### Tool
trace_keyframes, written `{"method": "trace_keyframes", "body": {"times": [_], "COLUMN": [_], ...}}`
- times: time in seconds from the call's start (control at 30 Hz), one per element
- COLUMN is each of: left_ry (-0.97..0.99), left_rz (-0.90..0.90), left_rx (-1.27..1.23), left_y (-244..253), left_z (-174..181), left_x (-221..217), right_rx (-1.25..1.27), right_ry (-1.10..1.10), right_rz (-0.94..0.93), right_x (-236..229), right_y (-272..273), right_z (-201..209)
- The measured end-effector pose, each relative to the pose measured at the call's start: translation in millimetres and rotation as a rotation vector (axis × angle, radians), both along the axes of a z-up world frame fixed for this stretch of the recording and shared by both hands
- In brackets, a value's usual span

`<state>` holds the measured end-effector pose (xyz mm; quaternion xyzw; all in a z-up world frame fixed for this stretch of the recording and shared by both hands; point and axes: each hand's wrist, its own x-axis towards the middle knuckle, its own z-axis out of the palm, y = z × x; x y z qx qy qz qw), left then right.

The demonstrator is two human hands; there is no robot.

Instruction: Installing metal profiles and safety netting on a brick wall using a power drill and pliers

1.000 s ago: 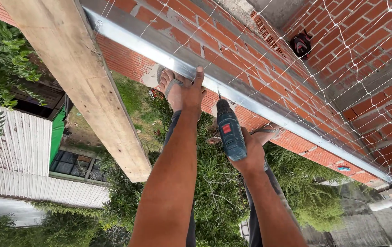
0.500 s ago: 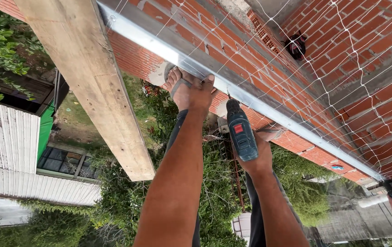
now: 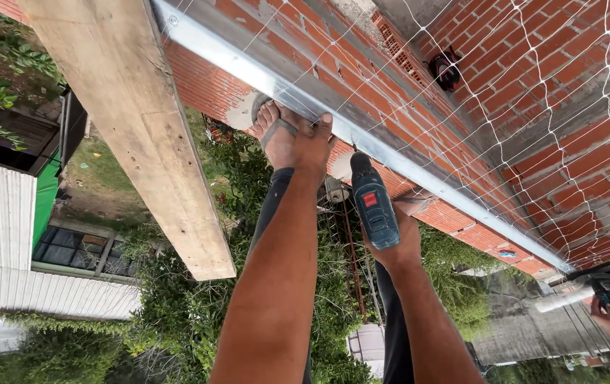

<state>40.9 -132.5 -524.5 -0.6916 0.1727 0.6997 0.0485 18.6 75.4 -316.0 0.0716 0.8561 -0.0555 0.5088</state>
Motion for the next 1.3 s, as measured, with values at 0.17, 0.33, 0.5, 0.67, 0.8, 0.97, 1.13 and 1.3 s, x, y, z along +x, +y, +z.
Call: {"method": "trace_keyframes", "body": {"times": [0.17, 0.33, 0.5, 0.67, 0.8, 0.97, 1.13, 1.3], "left_ry": [0.007, 0.015, 0.021, 0.018, 0.01, 0.005, -0.008, -0.009], "left_rz": [0.018, 0.014, 0.01, 0.037, 0.041, 0.012, 0.003, 0.017], "left_rx": [-0.004, 0.008, 0.015, 0.039, 0.04, 0.026, 0.039, 0.043], "left_y": [2, 6, 7, 9, 6, 4, 2, -1], "left_z": [-3, -11, -14, -14, -9, -8, -4, -1], "left_x": [2, 7, 10, 12, 7, 5, 5, 1], "right_rx": [-0.031, -0.006, -0.04, -0.032, -0.012, 0.019, 0.04, 0.026], "right_ry": [0.026, 0.024, 0.044, 0.028, 0.014, 0.001, -0.025, -0.062], "right_rz": [-0.031, -0.062, -0.027, -0.059, -0.033, 0.001, -0.002, -0.035], "right_x": [-7, -12, -20, -13, -13, -11, -16, -36], "right_y": [-14, -22, -26, -16, -17, -15, -26, -50], "right_z": [6, 7, 10, 6, 9, 5, 11, 25]}}
